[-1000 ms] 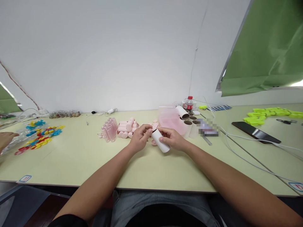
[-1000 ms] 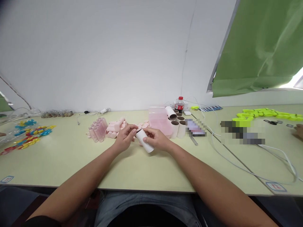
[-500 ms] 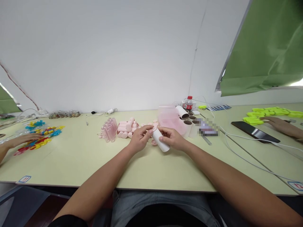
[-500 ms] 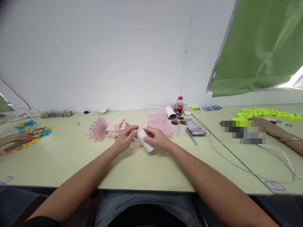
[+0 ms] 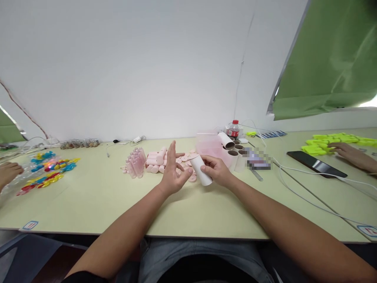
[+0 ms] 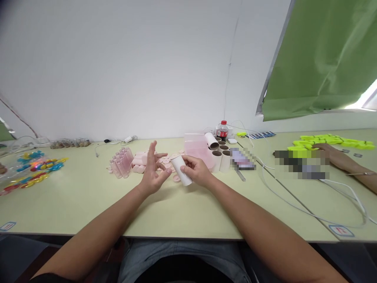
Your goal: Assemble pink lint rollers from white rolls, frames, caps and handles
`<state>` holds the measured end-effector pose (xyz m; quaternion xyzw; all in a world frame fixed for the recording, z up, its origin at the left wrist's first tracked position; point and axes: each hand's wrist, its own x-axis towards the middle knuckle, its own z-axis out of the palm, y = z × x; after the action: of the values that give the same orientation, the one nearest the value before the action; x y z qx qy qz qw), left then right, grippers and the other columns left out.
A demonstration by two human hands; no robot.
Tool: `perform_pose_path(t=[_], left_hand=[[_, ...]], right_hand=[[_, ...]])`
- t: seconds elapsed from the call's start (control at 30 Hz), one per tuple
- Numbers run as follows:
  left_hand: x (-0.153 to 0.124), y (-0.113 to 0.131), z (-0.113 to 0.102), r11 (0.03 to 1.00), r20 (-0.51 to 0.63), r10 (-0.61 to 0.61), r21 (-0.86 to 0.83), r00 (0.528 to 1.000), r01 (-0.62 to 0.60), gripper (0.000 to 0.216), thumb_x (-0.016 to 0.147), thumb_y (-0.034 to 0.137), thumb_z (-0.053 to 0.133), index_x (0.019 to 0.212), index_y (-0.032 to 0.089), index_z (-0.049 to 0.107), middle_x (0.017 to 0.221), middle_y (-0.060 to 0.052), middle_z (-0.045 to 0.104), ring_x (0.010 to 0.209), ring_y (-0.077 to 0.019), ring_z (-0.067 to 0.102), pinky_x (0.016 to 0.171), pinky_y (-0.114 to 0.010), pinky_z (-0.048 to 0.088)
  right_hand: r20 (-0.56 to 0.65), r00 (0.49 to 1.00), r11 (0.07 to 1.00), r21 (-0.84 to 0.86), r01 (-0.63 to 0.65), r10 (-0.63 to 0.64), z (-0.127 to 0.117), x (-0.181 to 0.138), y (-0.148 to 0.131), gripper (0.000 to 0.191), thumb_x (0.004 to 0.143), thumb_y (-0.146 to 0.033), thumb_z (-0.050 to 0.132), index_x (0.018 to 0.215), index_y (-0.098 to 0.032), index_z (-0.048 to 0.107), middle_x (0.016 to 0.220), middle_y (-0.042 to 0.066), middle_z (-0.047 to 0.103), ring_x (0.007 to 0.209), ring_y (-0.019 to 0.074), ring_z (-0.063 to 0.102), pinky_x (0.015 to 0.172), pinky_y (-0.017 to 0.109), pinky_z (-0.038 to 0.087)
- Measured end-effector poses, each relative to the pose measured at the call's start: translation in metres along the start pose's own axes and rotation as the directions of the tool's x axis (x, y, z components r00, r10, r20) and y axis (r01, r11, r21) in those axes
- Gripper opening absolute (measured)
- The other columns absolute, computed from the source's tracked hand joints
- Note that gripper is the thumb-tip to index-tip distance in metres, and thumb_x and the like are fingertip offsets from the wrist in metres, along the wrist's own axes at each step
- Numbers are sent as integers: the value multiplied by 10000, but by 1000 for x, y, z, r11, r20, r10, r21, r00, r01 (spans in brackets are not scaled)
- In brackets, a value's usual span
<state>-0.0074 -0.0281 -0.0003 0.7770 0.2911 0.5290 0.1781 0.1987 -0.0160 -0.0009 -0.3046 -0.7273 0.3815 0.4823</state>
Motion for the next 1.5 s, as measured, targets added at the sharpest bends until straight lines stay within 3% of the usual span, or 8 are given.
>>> perform_pose_path(t=[0.1, 0.17, 0.3, 0.47, 0.83, 1.07, 1.27, 1.5], left_hand=[[0, 0, -1, 1000, 225, -26, -4, 974, 27, 651, 868, 363, 599, 1465, 302, 346, 1484, -122, 432, 878, -164, 653, 598, -251, 510], [1, -3, -1, 999, 230, -51, 3, 972, 51, 608, 878, 339, 578, 1448, 292, 375, 1447, -112, 483, 800, -134, 651, 590, -249, 495], [3, -11, 1, 977, 106, -136, 180, 985, 116, 537, 885, 306, 535, 1405, 222, 433, 1389, -122, 534, 826, -155, 634, 667, -298, 508], [2, -14, 5, 896, 314, -267, 429, 911, 114, 309, 867, 326, 557, 1116, 188, 677, 1118, -89, 670, 969, -240, 629, 828, -378, 492], [-1, -8, 12, 812, 485, -386, 583, 785, 40, 158, 872, 257, 508, 818, 195, 643, 1009, -62, 629, 833, -202, 615, 676, -302, 443], [0, -8, 11, 884, 330, -336, 434, 882, 175, 217, 970, 331, 336, 946, 191, 501, 841, -38, 619, 724, -188, 559, 638, -309, 417], [2, -10, 7, 952, 245, -223, 261, 944, 157, 376, 1001, 386, 271, 1256, 187, 463, 1094, -87, 626, 836, -183, 595, 841, -366, 462], [3, -11, 8, 965, 236, -186, 225, 954, 133, 354, 975, 464, 369, 1096, 197, 567, 955, -49, 653, 862, -181, 600, 844, -349, 460]], right_hand=[[-43, 999, 1000, -11, 12, -12, 0, 0, 3, 497, 769, -446, 668, 1163, -147, 623, 848, 46, 612, 757, 189, 565, 666, 316, 464], [-69, 998, 1000, 4, 7, -7, 0, 0, 4, 552, 752, -427, 684, 1219, -151, 582, 800, 20, 566, 701, 163, 533, 628, 296, 447], [-112, 993, 999, 34, 31, -27, 0, 1, 3, 636, 775, -410, 653, 1340, -178, 475, 736, -21, 499, 618, 127, 469, 564, 264, 399], [-156, 986, 998, 16, 59, -56, -2, 1, 1, 597, 786, -410, 627, 1328, -196, 498, 731, -22, 476, 613, 126, 444, 545, 262, 377], [-147, 987, 997, -62, 55, -64, -1, 0, 2, 563, 834, -416, 574, 1343, -184, 509, 774, -4, 497, 654, 139, 469, 576, 272, 397], [-129, 989, 997, -34, 65, -69, -1, 0, 4, 540, 827, -448, 593, 1294, -186, 525, 761, -1, 525, 651, 147, 500, 571, 275, 409], [-132, 990, 998, 29, 62, -58, -1, 0, 4, 541, 817, -464, 616, 1280, -203, 512, 780, 4, 553, 652, 149, 529, 553, 272, 417], [-140, 990, 998, 49, 42, -35, 0, 0, 3, 542, 802, -505, 617, 1248, -224, 491, 790, 12, 570, 646, 163, 549, 566, 295, 442]])
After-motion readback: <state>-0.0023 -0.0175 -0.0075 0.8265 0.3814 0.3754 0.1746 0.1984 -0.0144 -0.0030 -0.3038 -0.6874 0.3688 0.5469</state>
